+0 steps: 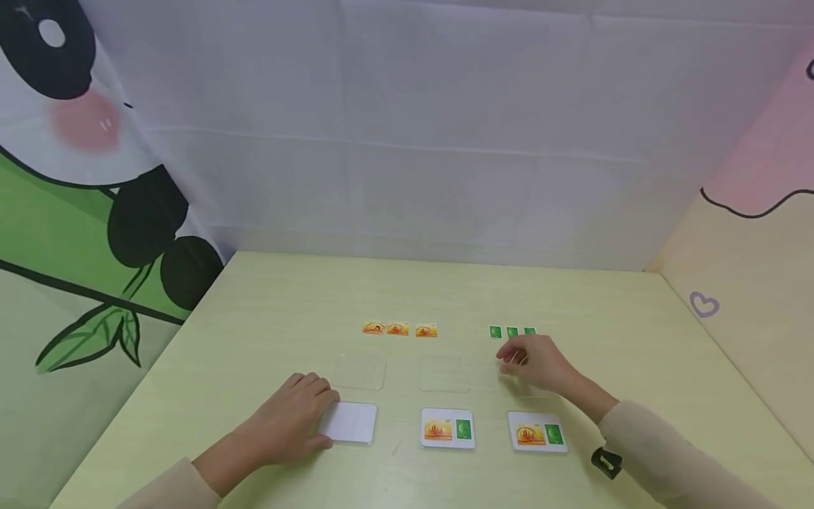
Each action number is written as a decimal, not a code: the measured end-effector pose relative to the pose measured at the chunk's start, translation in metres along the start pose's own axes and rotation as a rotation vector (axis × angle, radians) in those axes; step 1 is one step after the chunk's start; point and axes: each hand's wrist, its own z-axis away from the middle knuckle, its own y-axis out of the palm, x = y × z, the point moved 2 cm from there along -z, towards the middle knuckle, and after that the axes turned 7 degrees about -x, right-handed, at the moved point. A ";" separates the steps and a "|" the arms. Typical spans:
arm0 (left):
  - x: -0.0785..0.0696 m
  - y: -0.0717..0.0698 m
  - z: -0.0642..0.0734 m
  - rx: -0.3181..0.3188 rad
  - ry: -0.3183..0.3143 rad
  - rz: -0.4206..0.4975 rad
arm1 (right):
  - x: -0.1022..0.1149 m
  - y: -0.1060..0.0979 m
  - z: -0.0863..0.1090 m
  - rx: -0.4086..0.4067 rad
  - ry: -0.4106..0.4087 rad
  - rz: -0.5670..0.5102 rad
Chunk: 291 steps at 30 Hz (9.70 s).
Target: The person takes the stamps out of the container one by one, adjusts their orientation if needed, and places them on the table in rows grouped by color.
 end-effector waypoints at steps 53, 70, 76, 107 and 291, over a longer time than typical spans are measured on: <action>-0.020 -0.012 -0.023 -0.108 0.127 0.006 | 0.034 0.035 0.043 -0.094 -0.210 0.257; -0.031 -0.009 -0.036 -0.084 0.139 0.033 | 0.042 0.038 0.049 -0.076 -0.274 0.321; -0.038 -0.007 -0.043 -0.049 0.140 0.053 | 0.047 0.040 0.053 -0.084 -0.309 0.331; -0.075 0.011 -0.080 0.009 0.216 0.045 | 0.056 0.052 0.058 -0.112 -0.447 0.350; -0.083 0.021 -0.114 0.231 0.044 0.277 | 0.069 0.055 0.056 0.073 -0.306 0.374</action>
